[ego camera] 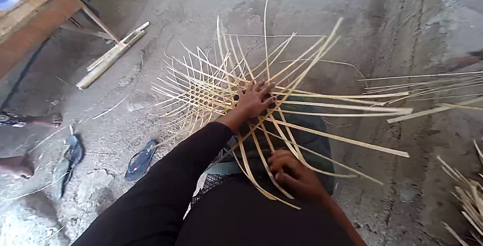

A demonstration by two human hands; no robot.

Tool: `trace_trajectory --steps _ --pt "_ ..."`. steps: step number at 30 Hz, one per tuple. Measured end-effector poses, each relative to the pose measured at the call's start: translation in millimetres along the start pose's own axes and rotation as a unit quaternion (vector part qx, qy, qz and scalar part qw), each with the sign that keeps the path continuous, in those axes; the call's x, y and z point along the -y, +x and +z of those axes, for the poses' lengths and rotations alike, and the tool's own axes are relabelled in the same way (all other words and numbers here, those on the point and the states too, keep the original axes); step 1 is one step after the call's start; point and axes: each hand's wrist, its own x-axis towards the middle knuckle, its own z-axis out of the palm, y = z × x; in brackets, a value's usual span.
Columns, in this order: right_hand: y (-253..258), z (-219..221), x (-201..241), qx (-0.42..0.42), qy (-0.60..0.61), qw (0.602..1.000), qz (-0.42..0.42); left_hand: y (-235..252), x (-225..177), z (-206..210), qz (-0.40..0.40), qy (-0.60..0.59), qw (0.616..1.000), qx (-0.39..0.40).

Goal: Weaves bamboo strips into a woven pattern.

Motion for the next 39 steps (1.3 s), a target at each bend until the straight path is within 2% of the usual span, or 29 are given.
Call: trace_trajectory --steps 2,3,4,9,12,14,18,21,25,27,30,35,38,39 --pt "-5 -21 15 0.019 -0.018 0.995 0.091 -3 4 1 0.004 -0.009 1.0 -0.011" --pt "-6 -30 20 0.002 -0.041 0.993 0.11 -4 5 1 0.004 -0.016 1.0 -0.015" --pt "-5 -36 22 -0.034 -0.063 0.991 0.11 -5 5 -1 0.006 -0.023 1.0 -0.018" --pt "9 -35 15 -0.165 -0.177 0.97 0.001 -9 9 -3 0.022 -0.018 0.999 -0.019" --pt "15 -32 9 -0.216 -0.149 0.965 0.004 -9 10 -3 0.028 -0.006 0.999 -0.016" --pt "16 -36 3 -0.204 -0.17 0.964 -0.01 -9 11 -2 0.031 -0.005 0.999 -0.016" --pt "20 -40 5 -0.129 -0.243 0.96 -0.055 -10 11 -3 0.034 -0.006 0.999 -0.013" --pt "18 -40 1 -0.098 -0.261 0.959 -0.049 -15 8 -7 0.035 0.001 0.999 -0.001" --pt "16 -40 -9 -0.089 -0.243 0.964 -0.057 -14 5 -16 0.019 -0.043 0.999 0.005" --pt "17 -41 -15 -0.078 -0.23 0.968 -0.058 -2 3 -27 -0.001 -0.072 0.996 -0.044" --pt "18 -39 -16 -0.065 -0.225 0.971 -0.041 29 -2 -38 -0.037 -0.048 0.993 -0.101" --pt "18 -39 -15 -0.057 -0.189 0.98 -0.012 56 -17 -26 -0.133 0.033 0.988 -0.065" --pt "14 -39 -15 -0.071 -0.209 0.975 0.007 44 -17 -12 -0.105 0.01 0.99 -0.089" --pt "14 -39 -16 -0.08 -0.207 0.975 0.011 49 -16 -10 -0.121 0.007 0.989 -0.084"
